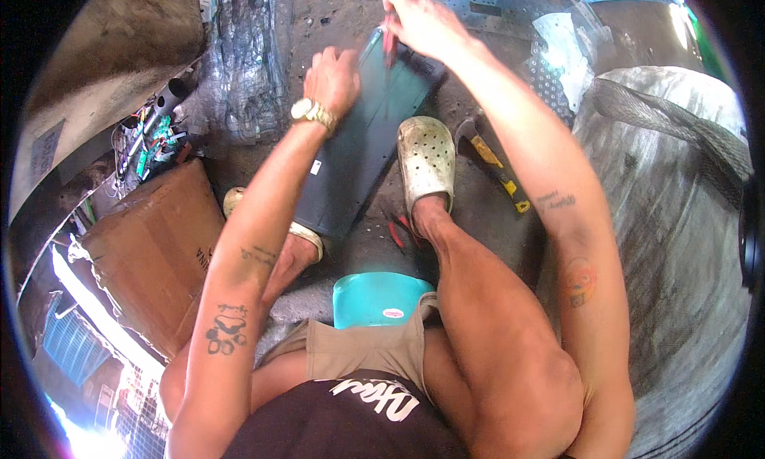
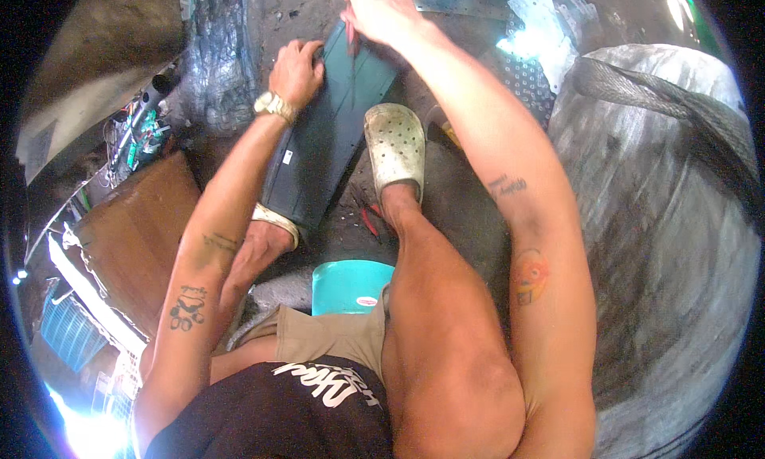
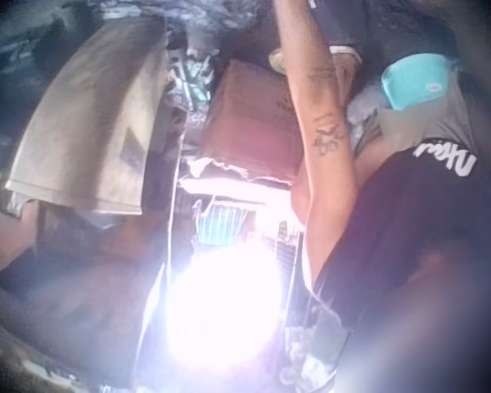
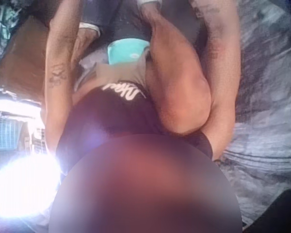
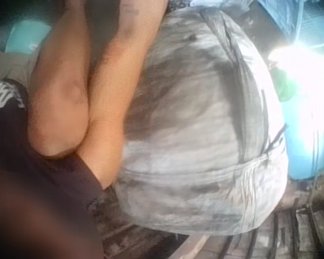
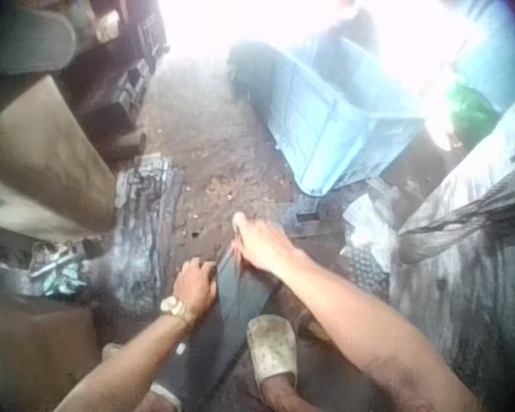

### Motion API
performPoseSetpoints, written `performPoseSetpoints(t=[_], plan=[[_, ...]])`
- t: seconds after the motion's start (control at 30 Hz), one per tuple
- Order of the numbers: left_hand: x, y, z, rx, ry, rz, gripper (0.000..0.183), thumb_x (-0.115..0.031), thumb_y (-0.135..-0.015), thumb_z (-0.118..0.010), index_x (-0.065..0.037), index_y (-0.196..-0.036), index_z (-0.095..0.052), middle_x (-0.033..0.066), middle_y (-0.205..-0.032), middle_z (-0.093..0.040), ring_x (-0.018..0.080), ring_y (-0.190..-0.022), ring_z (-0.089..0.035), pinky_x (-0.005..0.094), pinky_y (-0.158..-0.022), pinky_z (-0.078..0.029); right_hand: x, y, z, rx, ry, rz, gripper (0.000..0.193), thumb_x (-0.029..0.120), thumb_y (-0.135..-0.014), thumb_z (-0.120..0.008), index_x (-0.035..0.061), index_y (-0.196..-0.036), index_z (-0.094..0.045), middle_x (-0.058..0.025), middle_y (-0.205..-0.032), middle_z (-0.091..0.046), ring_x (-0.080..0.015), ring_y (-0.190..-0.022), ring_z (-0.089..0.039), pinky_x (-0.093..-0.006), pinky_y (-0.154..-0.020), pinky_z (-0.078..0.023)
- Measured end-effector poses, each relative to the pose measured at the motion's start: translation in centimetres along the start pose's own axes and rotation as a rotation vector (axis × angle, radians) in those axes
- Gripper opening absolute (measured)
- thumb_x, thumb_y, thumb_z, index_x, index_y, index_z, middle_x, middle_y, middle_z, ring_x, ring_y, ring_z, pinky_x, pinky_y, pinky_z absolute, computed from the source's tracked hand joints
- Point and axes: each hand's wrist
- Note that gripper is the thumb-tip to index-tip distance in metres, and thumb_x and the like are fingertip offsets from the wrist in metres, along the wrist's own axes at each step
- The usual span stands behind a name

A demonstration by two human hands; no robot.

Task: The person sits on a small stool and uses a screwdriver to remove screws from a black plastic electronic casing. They open the casing, remove a green circuit board, and place it into a plastic bag. The person then picks up another casing and begins removing screws from it as well.

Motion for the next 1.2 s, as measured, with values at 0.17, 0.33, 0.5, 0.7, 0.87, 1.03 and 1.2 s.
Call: performPoseSetpoints(t=[0.17, 0.33, 0.5, 0.7, 0.87, 1.03, 1.2], plan=[[-0.4, 8.0, -1.9, -0.049, 0.055, 0.229, 0.049, -0.033, -0.092, -0.070, -0.008, -0.133, -0.059, 0.0195, -0.119, -0.059, 0.0392, -0.114, -0.057, 0.0529, -0.093, -0.046, -0.5, 7.1, -3.4, -0.114, -0.039, -0.088, 0.040, 0.026, -0.095, -0.066, 0.0186, -0.132, -0.051, -0.0203, -0.101, -0.069, -0.0418, -0.091, -0.071, -0.0526, -0.077, -0.059], [-0.4, 11.6, -2.5, -0.086, 0.129, 0.390, 0.056, -0.038, -0.090, -0.074, -0.008, -0.134, -0.060, 0.0186, -0.122, -0.057, 0.0377, -0.117, -0.054, 0.0533, -0.096, -0.044, 6.4, 9.3, -6.9, 0.244, 0.046, -0.088, 0.050, 0.049, -0.099, -0.059, 0.0109, -0.130, -0.053, -0.0202, -0.096, -0.070, -0.0391, -0.088, -0.073, -0.0498, -0.074, -0.060], [2.0, 9.4, -0.9, 0.040, 0.323, 0.471, 0.048, -0.037, -0.082, -0.083, -0.006, -0.116, -0.071, 0.0193, -0.105, -0.065, 0.0353, -0.100, -0.063, 0.0456, -0.088, -0.051, 9.6, 12.7, -8.9, 0.200, 0.019, 0.076, 0.047, 0.045, -0.094, -0.066, 0.0112, -0.124, -0.054, -0.0152, -0.098, -0.067, -0.0353, -0.094, -0.069, -0.0477, -0.071, -0.054], [1.5, 9.2, 1.5, -0.022, 0.271, 0.378, 0.052, -0.035, -0.077, -0.087, -0.005, -0.115, -0.067, 0.0193, -0.112, -0.064, 0.0358, -0.105, -0.063, 0.0466, -0.088, -0.051, 9.6, 17.3, -12.0, 0.140, -0.005, 0.608, 0.034, 0.034, -0.089, -0.067, 0.0160, -0.118, -0.061, -0.0070, -0.104, -0.055, -0.0244, -0.102, -0.057, -0.0384, -0.077, -0.047], [2.5, 10.0, 1.5, -0.081, 0.142, 0.259, 0.047, -0.026, -0.083, -0.082, -0.009, -0.123, -0.064, 0.0183, -0.125, -0.056, 0.0393, -0.119, -0.054, 0.0497, -0.099, -0.046, 10.2, 16.0, -13.9, 0.104, 0.042, 0.585, 0.024, 0.025, -0.089, -0.062, 0.0172, -0.112, -0.062, -0.0050, -0.111, -0.056, -0.0229, -0.104, -0.056, -0.0383, -0.078, -0.046], [4.7, 11.3, 0.4, -0.075, 0.365, 0.432, 0.029, -0.019, -0.091, -0.074, -0.004, -0.115, -0.068, 0.0173, -0.113, -0.062, 0.0340, -0.108, -0.063, 0.0435, -0.092, -0.052, 11.3, 14.4, -14.9, -0.076, 0.113, 0.795, 0.019, 0.028, -0.092, -0.060, 0.0172, -0.105, -0.067, -0.0018, -0.114, -0.059, -0.0224, -0.116, -0.053, -0.0409, -0.086, -0.045], [3.4, 14.9, 1.9, -0.133, 0.559, 0.550, 0.023, -0.013, -0.094, -0.067, -0.004, -0.115, -0.071, 0.0153, -0.107, -0.069, 0.0277, -0.097, -0.070, 0.0373, -0.086, -0.057, 11.3, 12.9, -12.2, 0.204, 0.024, 0.594, 0.022, 0.032, -0.093, -0.060, 0.0138, -0.101, -0.070, -0.0039, -0.109, -0.064, -0.0268, -0.115, -0.058, -0.0431, -0.090, -0.049]])
Point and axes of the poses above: each hand's wrist, its own y-axis away from the middle knuckle, its own z-axis out of the back of the hand, x = y × z
